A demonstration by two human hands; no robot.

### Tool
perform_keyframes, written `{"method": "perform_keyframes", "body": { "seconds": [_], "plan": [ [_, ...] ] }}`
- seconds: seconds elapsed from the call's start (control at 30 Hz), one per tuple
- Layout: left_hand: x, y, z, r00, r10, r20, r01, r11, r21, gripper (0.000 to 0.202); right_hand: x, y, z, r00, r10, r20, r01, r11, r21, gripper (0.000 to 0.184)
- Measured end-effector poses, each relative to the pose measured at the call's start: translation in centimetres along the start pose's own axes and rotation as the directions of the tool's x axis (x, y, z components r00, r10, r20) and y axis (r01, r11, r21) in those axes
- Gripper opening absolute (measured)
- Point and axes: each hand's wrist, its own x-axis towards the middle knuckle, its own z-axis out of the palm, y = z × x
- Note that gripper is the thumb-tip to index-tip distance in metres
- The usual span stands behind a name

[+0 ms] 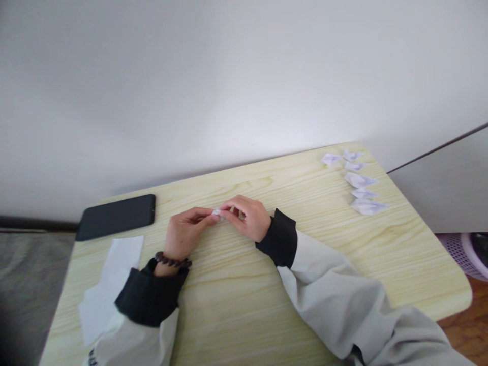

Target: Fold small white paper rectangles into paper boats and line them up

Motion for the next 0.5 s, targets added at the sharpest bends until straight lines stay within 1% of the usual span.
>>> {"method": "perform_keyframes", "body": {
  "seconds": [0.1,0.3,0.4,0.5],
  "plan": [
    [0.01,-0.2,-0.12,0.999,0.026,0.02,-0.026,1.0,-0.004,0.021,0.08,0.0,0.01,1.0,0.013,0.001,-0.013,1.0,0.008,0.01],
    [0.0,-0.01,-0.29,0.993,0.101,0.066,-0.104,0.994,0.038,0.021,0.03,0.21,0.09,0.999,0.021,0.024,-0.021,1.0,-0.013,0.01],
    [-0.06,0.0,-0.11,0.99,0.128,0.063,-0.131,0.99,0.042,0.021,0.0,0.17,0.13,0.999,0.025,0.039,-0.024,0.999,-0.03,0.011],
    [-0.21,-0.11,0.17,0.985,0.17,0.036,-0.172,0.982,0.077,0.022,0.02,0.07,0.13,0.998,0.045,0.047,-0.044,0.998,-0.037,0.012]
  ]
}}
